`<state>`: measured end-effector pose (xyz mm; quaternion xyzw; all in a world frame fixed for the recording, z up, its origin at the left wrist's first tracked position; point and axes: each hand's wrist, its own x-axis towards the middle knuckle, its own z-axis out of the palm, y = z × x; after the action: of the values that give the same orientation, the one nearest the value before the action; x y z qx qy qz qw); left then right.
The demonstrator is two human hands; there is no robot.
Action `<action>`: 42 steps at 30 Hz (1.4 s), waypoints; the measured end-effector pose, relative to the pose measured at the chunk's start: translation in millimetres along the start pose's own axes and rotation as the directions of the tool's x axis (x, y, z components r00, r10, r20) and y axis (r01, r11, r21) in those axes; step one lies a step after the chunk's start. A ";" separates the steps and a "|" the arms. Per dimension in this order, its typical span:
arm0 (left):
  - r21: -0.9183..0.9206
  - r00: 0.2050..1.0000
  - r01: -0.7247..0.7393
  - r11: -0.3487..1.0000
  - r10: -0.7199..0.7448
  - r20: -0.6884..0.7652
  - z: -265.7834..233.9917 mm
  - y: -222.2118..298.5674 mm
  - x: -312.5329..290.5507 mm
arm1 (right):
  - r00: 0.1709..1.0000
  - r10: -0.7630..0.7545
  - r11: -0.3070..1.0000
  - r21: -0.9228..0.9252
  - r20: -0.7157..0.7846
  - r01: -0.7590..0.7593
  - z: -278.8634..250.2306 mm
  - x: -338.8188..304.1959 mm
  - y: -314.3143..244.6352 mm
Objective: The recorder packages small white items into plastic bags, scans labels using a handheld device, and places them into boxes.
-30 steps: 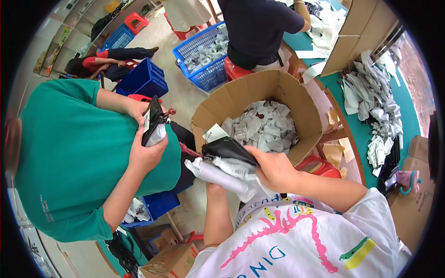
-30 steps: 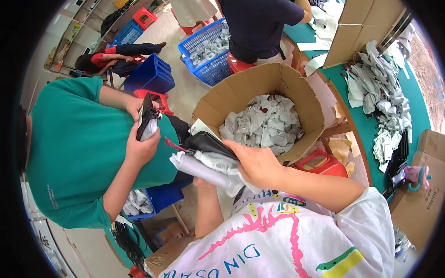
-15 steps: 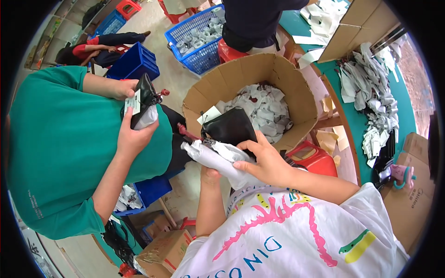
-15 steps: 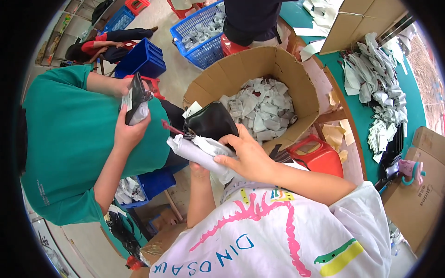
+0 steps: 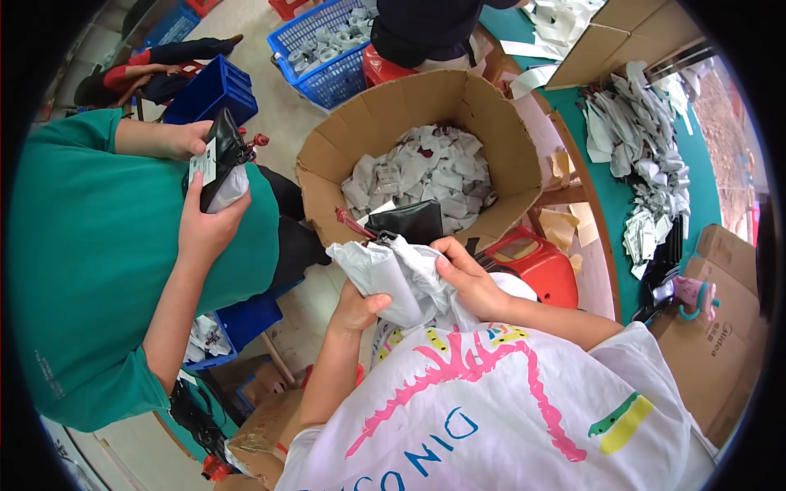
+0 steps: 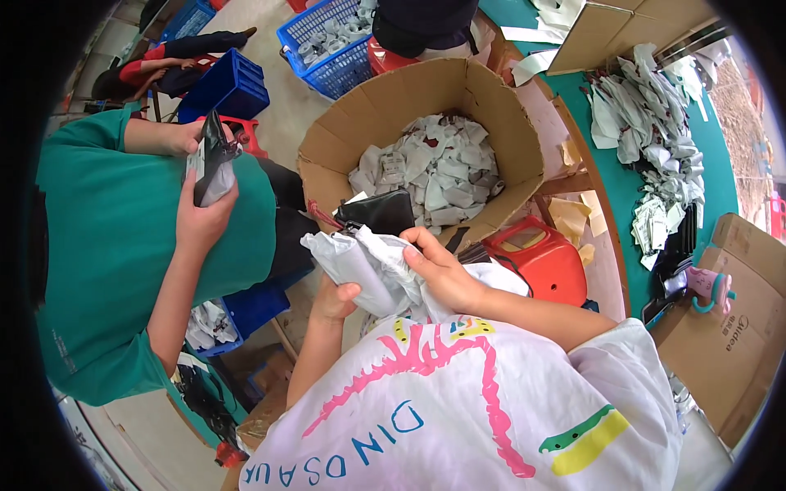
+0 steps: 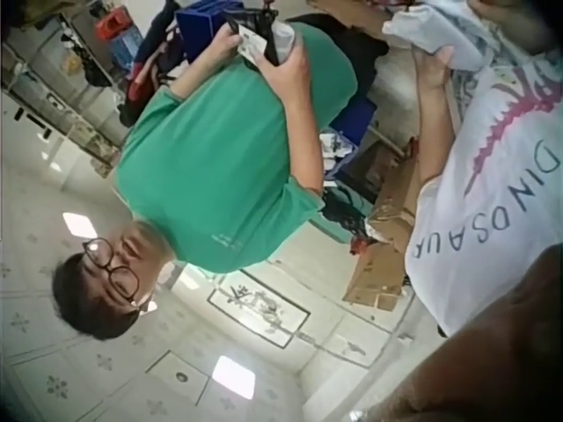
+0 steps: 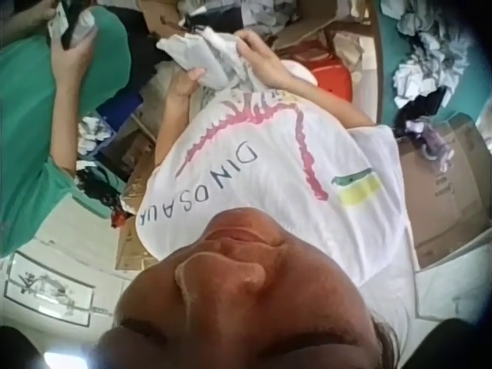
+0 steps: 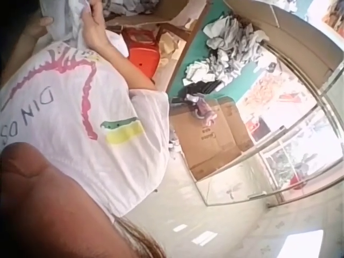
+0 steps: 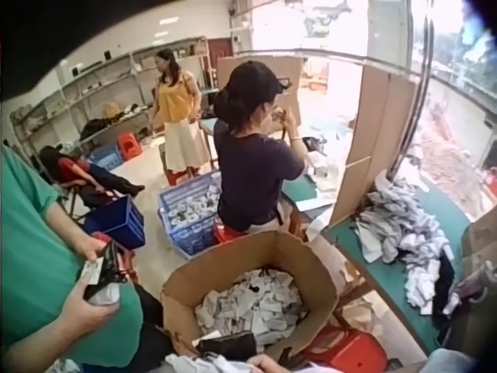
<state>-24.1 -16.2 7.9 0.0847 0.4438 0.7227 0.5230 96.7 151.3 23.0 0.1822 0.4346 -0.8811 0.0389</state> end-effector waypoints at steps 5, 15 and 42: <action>0.085 0.990 -0.086 0.993 0.094 -0.102 26.5 4.8 2.2 | 0.955 -0.293 0.794 -0.570 -0.056 0.211 1.6 -4.2 -20.8; 0.490 0.998 -0.044 0.870 0.060 -0.018 43.0 30.0 -14.6 | 0.938 -0.341 0.884 -0.360 -0.060 0.299 6.7 -15.2 -18.2; 0.072 0.985 -0.116 0.991 0.124 -0.120 -13.6 31.8 25.1 | 0.990 -0.140 0.798 -0.591 0.006 0.117 -12.0 80.6 -10.4</action>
<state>-64.8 -4.8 14.5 0.0832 0.4926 0.7420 0.4471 22.8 174.3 -4.5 0.1477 0.6988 -0.6995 0.0256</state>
